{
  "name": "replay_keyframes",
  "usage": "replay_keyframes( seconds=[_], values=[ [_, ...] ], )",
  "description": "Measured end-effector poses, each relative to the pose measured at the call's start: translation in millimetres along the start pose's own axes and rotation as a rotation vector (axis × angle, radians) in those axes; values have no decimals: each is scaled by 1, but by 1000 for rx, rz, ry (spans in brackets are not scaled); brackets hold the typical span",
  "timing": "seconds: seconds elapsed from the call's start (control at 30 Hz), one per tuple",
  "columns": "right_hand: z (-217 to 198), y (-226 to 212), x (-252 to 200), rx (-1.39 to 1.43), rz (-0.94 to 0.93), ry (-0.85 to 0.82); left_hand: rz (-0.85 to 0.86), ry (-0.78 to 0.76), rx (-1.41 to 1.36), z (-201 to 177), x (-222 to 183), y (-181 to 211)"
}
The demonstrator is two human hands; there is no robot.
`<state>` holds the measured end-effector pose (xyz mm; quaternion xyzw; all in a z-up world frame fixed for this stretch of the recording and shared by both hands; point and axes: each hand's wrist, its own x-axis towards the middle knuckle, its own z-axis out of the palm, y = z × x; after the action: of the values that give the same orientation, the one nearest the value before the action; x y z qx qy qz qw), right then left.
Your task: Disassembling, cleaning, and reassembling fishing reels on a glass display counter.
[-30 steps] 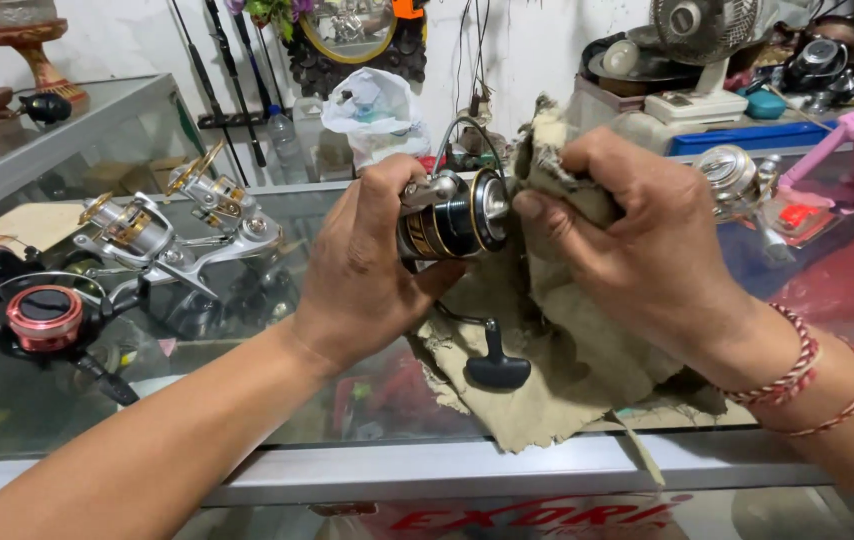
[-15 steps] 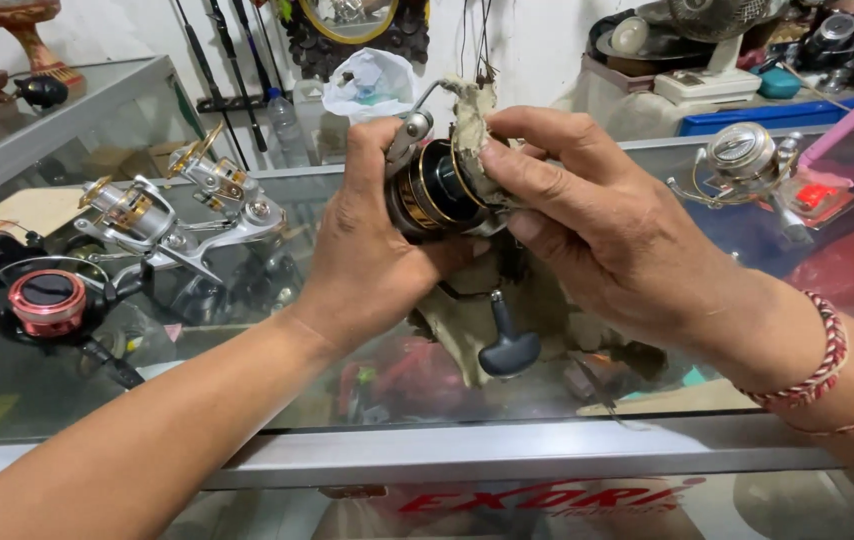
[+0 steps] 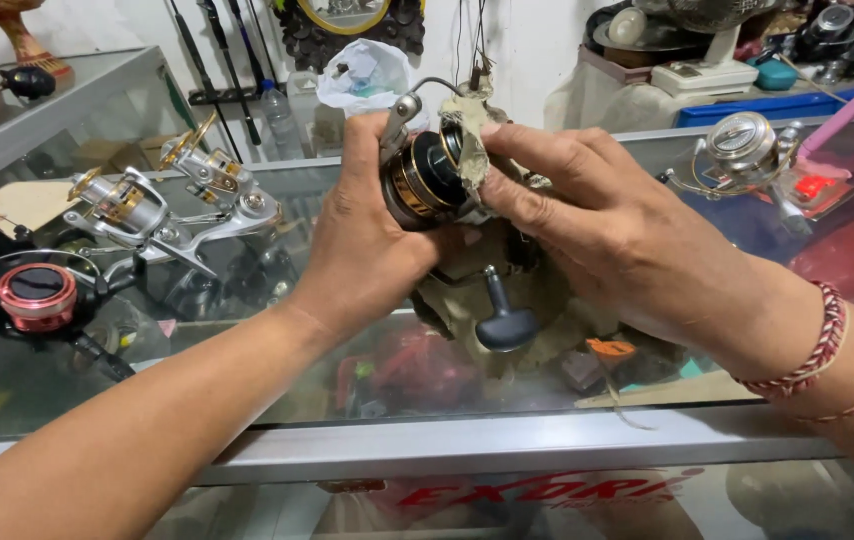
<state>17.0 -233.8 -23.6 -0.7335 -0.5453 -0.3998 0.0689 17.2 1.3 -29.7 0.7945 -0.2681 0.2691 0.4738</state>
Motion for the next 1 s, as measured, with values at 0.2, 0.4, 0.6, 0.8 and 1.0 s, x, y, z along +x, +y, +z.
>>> replay_keyframes(
  seconds=[0.2,0.4,0.6,0.8,1.0],
  values=[
    [0,-6,11,8,49,31,141,-68,174,2,-4,-7],
    [3,7,4,179,260,90,194,-16,102,0,1,-9],
    [13,23,-4,140,679,-351,202,-14,126,-4,6,-19],
    [9,29,-1,-5,855,-575,337,-175,211,-8,14,-35],
    [-7,52,-18,-137,680,-150,532,-285,115,-19,20,-31]
  ],
)
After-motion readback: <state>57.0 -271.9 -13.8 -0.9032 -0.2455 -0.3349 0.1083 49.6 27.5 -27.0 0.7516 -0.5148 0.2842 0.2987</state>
